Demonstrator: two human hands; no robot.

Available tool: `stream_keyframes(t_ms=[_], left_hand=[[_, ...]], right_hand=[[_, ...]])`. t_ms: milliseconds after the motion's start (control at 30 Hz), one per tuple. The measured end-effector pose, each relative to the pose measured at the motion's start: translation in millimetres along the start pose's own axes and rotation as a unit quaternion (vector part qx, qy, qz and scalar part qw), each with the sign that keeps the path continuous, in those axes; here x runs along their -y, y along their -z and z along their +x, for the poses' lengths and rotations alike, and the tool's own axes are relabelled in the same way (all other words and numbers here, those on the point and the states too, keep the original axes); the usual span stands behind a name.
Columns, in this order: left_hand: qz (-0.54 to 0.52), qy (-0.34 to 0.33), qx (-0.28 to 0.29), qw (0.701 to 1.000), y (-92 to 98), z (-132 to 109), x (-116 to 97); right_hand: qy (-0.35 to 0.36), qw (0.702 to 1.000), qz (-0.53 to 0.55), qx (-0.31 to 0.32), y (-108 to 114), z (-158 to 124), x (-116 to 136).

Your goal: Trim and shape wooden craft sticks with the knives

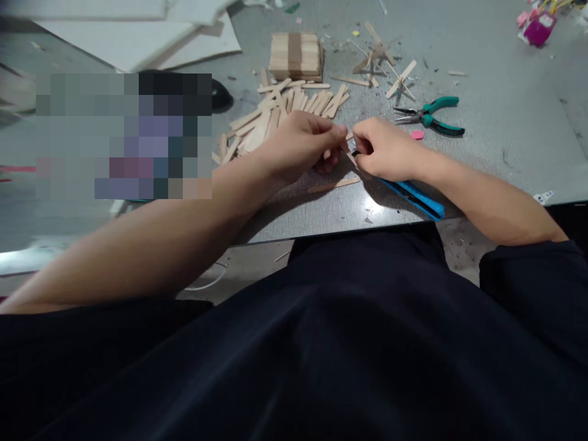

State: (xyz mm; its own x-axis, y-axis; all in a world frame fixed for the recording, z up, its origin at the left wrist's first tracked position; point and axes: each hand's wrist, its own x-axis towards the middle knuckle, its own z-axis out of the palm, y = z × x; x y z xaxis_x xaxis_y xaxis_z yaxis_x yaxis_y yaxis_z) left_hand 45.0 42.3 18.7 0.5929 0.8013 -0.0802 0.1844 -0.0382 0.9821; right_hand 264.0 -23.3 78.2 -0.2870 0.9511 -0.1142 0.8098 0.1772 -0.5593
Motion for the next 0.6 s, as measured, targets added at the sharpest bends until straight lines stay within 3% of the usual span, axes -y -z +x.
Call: stream_keyframes(t_ms=[200, 400, 600], left_hand=[[-0.153, -0.062, -0.024, 0.986, -12.1, -10.4, -6.8], [-0.055, -0.107, -0.056, 0.991, -24.0, -17.6, -3.3], [-0.047, -0.109, -0.058, 0.991, -26.3, -20.8, -2.9]], right_hand=[[-0.001, 0.993, 0.042, -0.114, -3.2, -6.6, -1.0], [0.026, 0.985, 0.087, -0.146, -4.4, -11.2, 3.4], [0.018, 0.984, 0.095, -0.149, -6.4, -13.5, 3.6]])
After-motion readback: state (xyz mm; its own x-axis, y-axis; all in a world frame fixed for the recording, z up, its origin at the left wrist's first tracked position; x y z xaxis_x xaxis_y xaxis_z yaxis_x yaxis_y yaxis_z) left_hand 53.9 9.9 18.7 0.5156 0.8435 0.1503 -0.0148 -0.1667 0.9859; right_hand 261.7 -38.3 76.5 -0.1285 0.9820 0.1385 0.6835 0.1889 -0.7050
